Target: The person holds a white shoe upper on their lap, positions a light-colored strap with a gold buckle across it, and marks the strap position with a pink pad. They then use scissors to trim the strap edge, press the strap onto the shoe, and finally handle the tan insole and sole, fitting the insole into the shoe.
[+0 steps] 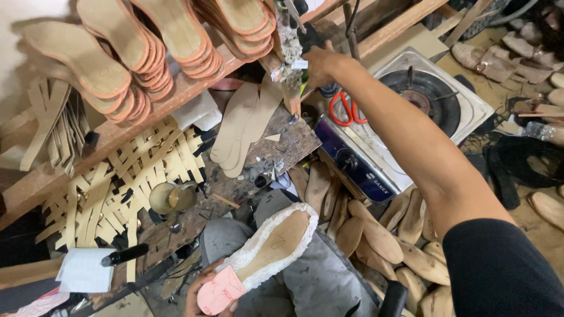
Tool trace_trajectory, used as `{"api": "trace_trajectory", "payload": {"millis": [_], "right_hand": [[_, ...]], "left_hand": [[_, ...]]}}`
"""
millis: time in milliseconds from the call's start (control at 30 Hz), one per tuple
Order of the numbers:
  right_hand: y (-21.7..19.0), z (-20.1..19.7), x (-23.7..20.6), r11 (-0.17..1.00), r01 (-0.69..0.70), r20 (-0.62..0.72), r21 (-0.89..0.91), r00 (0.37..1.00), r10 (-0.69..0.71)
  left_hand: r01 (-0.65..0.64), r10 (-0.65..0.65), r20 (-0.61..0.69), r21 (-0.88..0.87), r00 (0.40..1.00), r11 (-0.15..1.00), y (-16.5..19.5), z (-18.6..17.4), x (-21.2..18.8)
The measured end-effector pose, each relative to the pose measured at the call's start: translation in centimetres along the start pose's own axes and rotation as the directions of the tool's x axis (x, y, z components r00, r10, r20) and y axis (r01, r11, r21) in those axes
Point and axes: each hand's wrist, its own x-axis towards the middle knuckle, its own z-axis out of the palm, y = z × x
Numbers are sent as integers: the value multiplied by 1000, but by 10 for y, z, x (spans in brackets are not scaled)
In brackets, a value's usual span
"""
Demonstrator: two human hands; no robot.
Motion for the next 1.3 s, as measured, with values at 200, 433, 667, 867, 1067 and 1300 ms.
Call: {"api": "trace_trajectory", "payload": {"millis": [200,433,667,867,1067,1300], "right_hand": [[-10,-5,24,993,-26,-29,114,999,30],[-6,-16,54,983,167,-211,-72,961,-178],[4,-32,71,967,231,-382,-111,888,-256],[1,-38,69,969,210,-456,-132,855,-247],[2,-44,73,979,192,-425,-67,882,-203],[-17,-57,70,981,168,-380,102,917,-117]], "left_hand": [[207,-209,-27,-60,978,976,38,-4,44],[308,-308,-89,-25,947,951,53,-11,84],[346,-353,-114,-79,929,935,50,-21,105],[373,-378,-105,-67,920,925,52,-28,122],[427,-425,-107,-13,899,904,63,-34,139],[416,-421,-116,-62,900,907,73,-44,148]]}}
